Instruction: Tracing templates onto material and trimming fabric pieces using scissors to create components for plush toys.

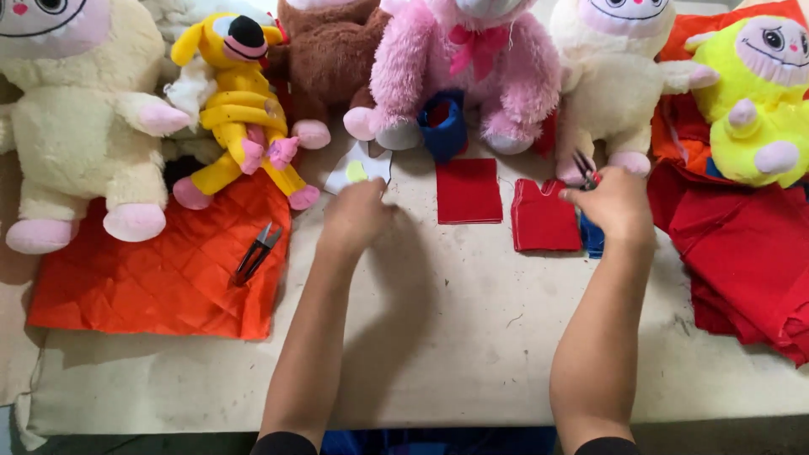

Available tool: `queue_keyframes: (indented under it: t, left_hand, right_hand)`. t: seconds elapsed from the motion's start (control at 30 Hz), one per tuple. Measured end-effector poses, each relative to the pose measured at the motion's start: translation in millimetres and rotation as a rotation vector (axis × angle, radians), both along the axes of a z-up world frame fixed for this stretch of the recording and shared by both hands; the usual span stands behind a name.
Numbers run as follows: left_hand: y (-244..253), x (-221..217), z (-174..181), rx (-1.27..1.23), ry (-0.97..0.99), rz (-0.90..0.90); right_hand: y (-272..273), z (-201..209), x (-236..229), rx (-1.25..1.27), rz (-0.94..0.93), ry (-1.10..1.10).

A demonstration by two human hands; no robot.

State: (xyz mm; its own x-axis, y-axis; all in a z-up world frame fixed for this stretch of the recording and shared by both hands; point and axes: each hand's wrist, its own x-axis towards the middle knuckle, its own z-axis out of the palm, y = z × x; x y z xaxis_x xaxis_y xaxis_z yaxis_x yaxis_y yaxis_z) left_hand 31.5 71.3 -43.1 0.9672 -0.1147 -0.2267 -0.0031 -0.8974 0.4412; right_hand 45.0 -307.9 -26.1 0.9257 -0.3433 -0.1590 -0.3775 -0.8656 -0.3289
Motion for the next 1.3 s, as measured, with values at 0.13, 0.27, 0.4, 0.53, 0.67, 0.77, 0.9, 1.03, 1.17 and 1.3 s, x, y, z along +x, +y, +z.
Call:
queue_keyframes:
  t: [0.13, 0.27, 0.4, 0.53, 0.67, 0.77, 0.9, 1.03, 1.17, 1.3]
  left_hand:
    - [22.3, 24.7, -32.1, 0.05, -0.325, 0.125]
    - [22.3, 27.3, -43.8, 0.075, -0.388, 0.187]
    - [7.2, 26.8, -49.1, 0.097, -0.442, 0.16]
    - [-10.8, 56.2, -126.7, 0.229, -0.761, 0.067]
    - [-33.6, 50.4, -126.6, -0.021, -0.879, -0.101]
    - [-47.0, 33.5, -101.7, -0.203, -0.847, -0.237]
    - [-56.8, 9.1, -62.2, -0.261, -0.77, -0.35]
    - [-56.7, 19.6, -85.7, -0.215, -0.8, -0.347]
    - [-52.6, 19.3, -73.7, -0.232, -0.88, -0.34]
    - [-42.3, 16.6, -74.0, -0.313, -0.765, -0.437]
  right_hand:
    - [43.5, 45.2, -16.6, 0.077, 0.109, -0.128]
    - [80.3, 54.9, -18.4, 0.129, 0.205, -0.012]
    - [116.6, 30.9, -5.7, 0.039, 0.203, 0.087]
    - [133.3, -17.8, 4.6, -0.081, 0.261, 0.13]
    - [126.3, -49.2, 19.2, -0.099, 0.316, 0.102]
    - [118.6, -50.6, 17.9, -0.068, 0.319, 0.06]
    - [112.9, -30.0, 17.1, 0.052, 0.356, 0.04]
    - [113.5, 2.6, 5.6, 0.191, 0.423, 0.015]
    - [110.0, 11.3, -0.6, 0.238, 0.558, 0.022]
    - [116.1, 37.0, -13.7, 0.286, 0.619, 0.15]
